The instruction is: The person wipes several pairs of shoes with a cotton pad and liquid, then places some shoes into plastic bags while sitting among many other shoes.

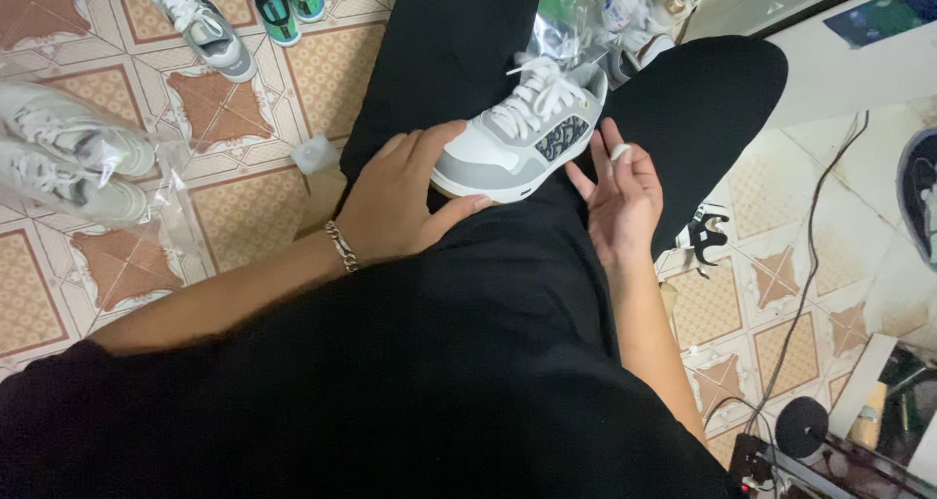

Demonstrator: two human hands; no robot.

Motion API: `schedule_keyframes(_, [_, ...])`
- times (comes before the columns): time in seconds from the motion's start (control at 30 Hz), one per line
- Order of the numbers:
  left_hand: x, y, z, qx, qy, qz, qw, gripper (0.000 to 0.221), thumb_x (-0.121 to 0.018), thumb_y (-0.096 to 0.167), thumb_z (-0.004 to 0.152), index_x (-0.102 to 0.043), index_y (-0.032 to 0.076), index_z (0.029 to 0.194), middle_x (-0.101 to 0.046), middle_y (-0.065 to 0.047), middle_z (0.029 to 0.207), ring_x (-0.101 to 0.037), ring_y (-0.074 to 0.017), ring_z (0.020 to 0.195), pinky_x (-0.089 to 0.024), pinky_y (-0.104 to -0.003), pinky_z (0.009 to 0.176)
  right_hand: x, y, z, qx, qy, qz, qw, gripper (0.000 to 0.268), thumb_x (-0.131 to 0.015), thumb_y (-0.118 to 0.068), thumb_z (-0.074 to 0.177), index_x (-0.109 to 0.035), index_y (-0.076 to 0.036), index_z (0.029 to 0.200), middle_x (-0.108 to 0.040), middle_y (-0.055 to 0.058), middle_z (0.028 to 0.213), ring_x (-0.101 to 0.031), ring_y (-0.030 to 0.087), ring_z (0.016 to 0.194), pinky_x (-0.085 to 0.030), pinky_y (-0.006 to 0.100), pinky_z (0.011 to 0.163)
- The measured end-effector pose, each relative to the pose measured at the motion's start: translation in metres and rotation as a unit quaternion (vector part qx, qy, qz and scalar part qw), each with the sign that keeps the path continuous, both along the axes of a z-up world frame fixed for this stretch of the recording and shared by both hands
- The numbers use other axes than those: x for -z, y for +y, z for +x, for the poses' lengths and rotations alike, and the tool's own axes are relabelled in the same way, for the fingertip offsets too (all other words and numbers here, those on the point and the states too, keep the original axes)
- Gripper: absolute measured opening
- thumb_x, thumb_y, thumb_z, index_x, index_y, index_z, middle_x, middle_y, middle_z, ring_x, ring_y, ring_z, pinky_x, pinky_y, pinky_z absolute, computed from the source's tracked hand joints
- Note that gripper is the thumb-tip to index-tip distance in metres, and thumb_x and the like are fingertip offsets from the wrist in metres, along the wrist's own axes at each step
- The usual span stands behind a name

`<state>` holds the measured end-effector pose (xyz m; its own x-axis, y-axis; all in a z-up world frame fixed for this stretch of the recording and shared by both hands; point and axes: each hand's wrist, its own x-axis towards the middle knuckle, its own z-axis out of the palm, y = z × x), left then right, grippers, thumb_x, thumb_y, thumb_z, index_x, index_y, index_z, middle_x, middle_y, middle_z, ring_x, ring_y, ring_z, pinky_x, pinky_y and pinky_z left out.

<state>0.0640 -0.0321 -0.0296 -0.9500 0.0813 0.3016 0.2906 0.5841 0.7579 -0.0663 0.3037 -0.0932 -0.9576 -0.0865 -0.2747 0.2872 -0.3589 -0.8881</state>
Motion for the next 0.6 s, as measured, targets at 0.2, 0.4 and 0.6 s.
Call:
schedule_keyframes(0.2, [-0.010,-0.035,-0.012,0.028,0.092,-0.039,0.995,0.081,-0.080,0.051,0.119,-0.059,-0.001,0.177,-0.070,-0.022,0.139,-0.072,-0.0460,0.130,-0.051,-0.056,0.125,0.033,0.026,-0.024,-0.021,-0.011,-0.058,0.998,0.021,-0.064,-0.041,0.130,-0.072,-0.022,0.125,-0.089,0.008,0.148,-0.087,0.035,0.142,-0.077,0.072,0.110])
schedule_keyframes(0.4, [-0.022,-0.050,-0.037,0.075,0.117,0.112,0.984,0.071,-0.069,0.045,0.123,-0.058,-0.002,0.175,-0.072,-0.026,0.150,-0.072,-0.0502,0.144,-0.051,-0.063,0.130,0.021,0.017,-0.004,-0.113,-0.001,-0.132,0.985,0.025,-0.060,-0.033,0.125,-0.083,-0.021,0.129,-0.090,0.014,0.146,-0.089,0.043,0.130,-0.076,0.072,0.105])
schedule_keyframes(0.6, [-0.025,-0.013,-0.062,0.002,0.218,0.397,0.891,0.070,-0.059,0.047,0.139,-0.032,0.001,0.184,-0.043,-0.027,0.191,-0.047,-0.0406,0.188,-0.062,-0.072,0.159,-0.032,0.013,0.023,-0.064,0.093,-0.210,0.971,0.014,-0.068,-0.021,0.132,-0.067,-0.010,0.125,-0.079,0.018,0.149,-0.076,0.033,0.139,-0.067,0.061,0.119])
